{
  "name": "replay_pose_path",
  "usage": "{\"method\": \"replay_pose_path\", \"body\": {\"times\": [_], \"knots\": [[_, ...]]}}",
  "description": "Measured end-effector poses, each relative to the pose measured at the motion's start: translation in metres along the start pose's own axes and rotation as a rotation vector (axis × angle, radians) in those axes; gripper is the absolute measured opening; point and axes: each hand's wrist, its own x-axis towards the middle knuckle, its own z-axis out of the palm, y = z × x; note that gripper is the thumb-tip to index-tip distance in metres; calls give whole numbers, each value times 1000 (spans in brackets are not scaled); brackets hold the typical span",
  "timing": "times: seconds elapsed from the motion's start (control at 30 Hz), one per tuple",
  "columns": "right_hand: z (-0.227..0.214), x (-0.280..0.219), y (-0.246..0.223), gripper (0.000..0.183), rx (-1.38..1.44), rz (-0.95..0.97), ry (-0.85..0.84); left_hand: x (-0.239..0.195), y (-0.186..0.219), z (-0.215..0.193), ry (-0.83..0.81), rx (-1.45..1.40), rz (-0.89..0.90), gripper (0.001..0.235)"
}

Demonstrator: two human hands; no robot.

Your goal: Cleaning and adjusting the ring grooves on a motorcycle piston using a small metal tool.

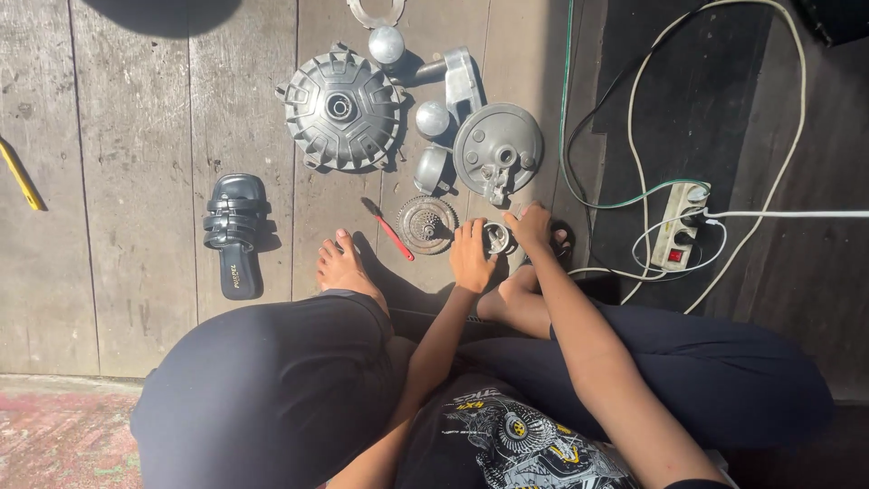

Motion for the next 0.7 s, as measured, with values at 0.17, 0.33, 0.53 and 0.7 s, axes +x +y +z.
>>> {"method": "replay_pose_path", "body": {"times": [0.17,0.33,0.53,0.7], "knots": [[6,1,4,32,5,-121,35,1,7,5,-6,11,-107,79],[-5,0,-9,25,-86,-82,5,-1,7,11,18,6,-130,79],[-49,-7,-36,34,-154,25,-103,6,11,-13,80,-99,-104,64],[-85,44,-21,22,47,-55,-58,38,54,-48,188,-728,-222,48]]}}
